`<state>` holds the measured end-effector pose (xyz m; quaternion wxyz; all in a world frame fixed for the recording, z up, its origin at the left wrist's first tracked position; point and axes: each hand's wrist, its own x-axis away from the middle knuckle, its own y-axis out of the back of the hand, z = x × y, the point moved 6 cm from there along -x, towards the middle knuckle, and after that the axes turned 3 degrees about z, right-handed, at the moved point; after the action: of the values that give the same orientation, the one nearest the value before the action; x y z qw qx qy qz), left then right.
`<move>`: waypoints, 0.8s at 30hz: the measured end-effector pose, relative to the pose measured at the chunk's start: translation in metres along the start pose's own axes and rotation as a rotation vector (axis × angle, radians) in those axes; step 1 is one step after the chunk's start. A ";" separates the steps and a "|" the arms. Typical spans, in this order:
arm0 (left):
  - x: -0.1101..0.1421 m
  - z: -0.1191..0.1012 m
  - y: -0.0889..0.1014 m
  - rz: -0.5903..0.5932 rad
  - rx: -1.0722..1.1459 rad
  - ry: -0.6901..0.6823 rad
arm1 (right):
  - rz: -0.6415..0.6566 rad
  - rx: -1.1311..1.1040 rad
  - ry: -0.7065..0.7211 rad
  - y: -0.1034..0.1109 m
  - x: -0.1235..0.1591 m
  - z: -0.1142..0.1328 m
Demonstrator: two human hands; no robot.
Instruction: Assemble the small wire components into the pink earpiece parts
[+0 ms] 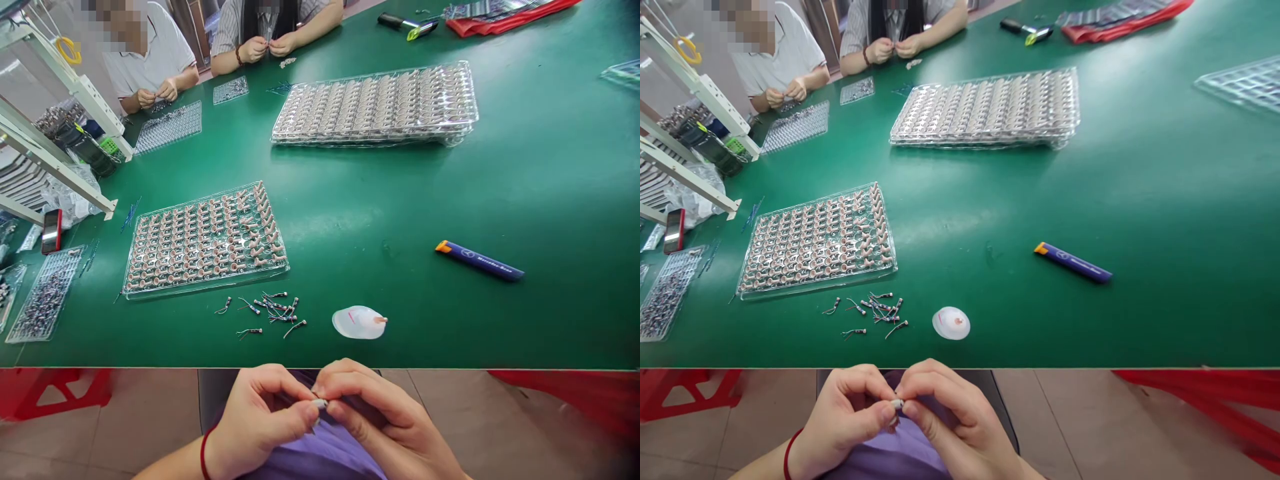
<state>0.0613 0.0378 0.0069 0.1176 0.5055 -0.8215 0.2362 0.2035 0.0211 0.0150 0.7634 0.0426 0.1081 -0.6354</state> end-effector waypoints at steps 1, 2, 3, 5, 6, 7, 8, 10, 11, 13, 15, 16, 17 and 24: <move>0.000 0.000 0.001 -0.010 -0.024 -0.005 | 0.002 0.004 0.001 0.000 0.000 0.000; 0.000 0.000 0.001 -0.019 -0.051 -0.009 | 0.006 0.009 0.000 0.000 0.000 0.000; 0.000 -0.001 0.002 -0.028 -0.079 -0.013 | 0.010 0.012 0.000 0.000 0.001 -0.001; 0.001 -0.002 0.003 -0.045 -0.140 -0.027 | 0.015 0.021 -0.003 0.000 0.002 -0.002; 0.001 -0.004 0.003 -0.055 -0.176 -0.041 | 0.016 0.026 -0.004 0.000 0.002 -0.003; 0.002 -0.006 0.003 -0.068 -0.217 -0.061 | 0.015 0.031 -0.002 0.000 0.002 -0.003; 0.003 -0.009 0.003 -0.083 -0.261 -0.086 | 0.013 0.037 0.002 0.000 0.002 -0.002; 0.004 -0.014 0.003 -0.106 -0.337 -0.132 | 0.010 0.052 0.016 0.001 0.002 0.000; 0.005 -0.016 0.003 -0.111 -0.356 -0.145 | 0.009 0.061 0.029 0.001 0.001 0.001; 0.004 -0.016 0.003 -0.111 -0.337 -0.133 | 0.009 0.079 0.057 0.001 0.000 0.005; 0.002 -0.010 0.003 -0.082 -0.227 -0.069 | 0.012 0.088 0.073 0.001 -0.002 0.008; 0.001 -0.006 0.003 -0.060 -0.148 -0.028 | 0.015 0.090 0.074 0.001 -0.003 0.008; 0.000 -0.002 0.002 -0.037 -0.068 0.013 | 0.018 0.089 0.070 0.001 -0.004 0.008; -0.004 0.014 0.001 -0.001 0.201 0.152 | -0.001 0.033 -0.007 0.004 -0.007 0.003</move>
<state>0.0627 0.0341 -0.0066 0.1282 0.4957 -0.7822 0.3551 0.2062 0.0276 0.0186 0.7626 0.0530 0.0950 -0.6377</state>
